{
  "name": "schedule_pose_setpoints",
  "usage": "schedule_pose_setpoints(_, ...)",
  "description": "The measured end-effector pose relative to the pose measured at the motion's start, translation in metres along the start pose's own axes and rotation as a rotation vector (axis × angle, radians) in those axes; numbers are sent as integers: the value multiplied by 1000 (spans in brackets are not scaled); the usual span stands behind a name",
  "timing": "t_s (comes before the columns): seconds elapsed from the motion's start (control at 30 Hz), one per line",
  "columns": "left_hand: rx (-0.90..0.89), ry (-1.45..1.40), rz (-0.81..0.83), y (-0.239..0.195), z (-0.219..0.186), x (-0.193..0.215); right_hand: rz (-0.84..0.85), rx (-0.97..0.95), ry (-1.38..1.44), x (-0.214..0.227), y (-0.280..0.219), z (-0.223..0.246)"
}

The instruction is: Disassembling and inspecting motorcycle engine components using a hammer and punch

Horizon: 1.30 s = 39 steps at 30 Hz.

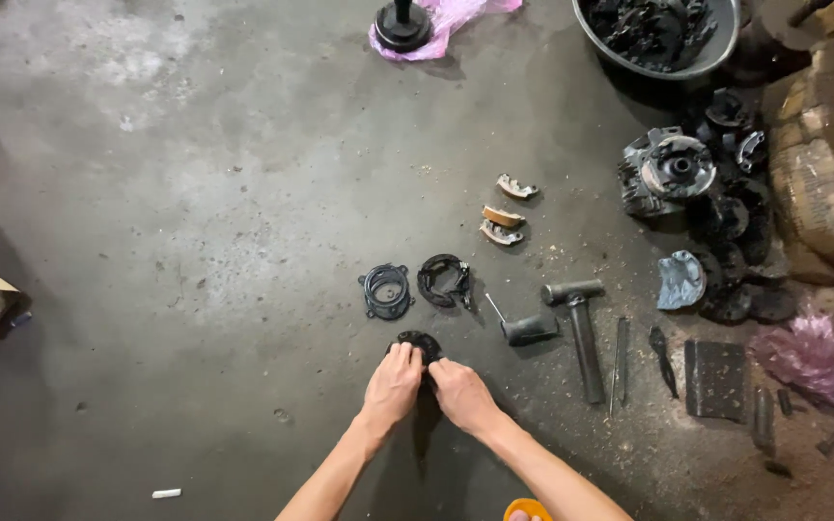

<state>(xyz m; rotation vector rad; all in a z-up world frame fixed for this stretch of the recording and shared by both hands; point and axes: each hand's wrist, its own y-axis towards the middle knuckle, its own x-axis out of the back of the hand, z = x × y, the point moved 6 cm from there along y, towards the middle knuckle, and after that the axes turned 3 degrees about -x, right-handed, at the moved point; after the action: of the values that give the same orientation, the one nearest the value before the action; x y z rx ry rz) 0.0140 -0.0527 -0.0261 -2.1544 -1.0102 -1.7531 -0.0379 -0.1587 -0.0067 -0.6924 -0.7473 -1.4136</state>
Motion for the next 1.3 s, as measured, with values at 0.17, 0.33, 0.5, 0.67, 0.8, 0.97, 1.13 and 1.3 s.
schedule_pose_setpoints(0.17,-14,44,21,2,-2,-4,-20,-65,137,14,2,5)
schedule_pose_setpoints(0.33,-109,27,65,11,-7,26,-69,-410,446,25,3,-13)
schedule_pose_setpoints(0.5,0,-64,-1,10,-7,33,-54,-234,320,18,4,-8)
schedule_pose_setpoints(0.67,-5,51,-21,10,-5,11,-107,-142,206,14,7,-1)
schedule_pose_setpoints(0.8,-55,98,16,10,-8,7,-86,-98,170,17,6,4)
schedule_pose_setpoints(0.97,-176,62,43,13,-10,28,-76,-332,315,28,8,-2)
schedule_pose_setpoints(1.13,-47,-101,-50,16,-9,46,-168,-231,143,25,19,-7)
schedule_pose_setpoints(1.3,-33,-54,17,11,5,24,-74,-228,112,18,19,-19)
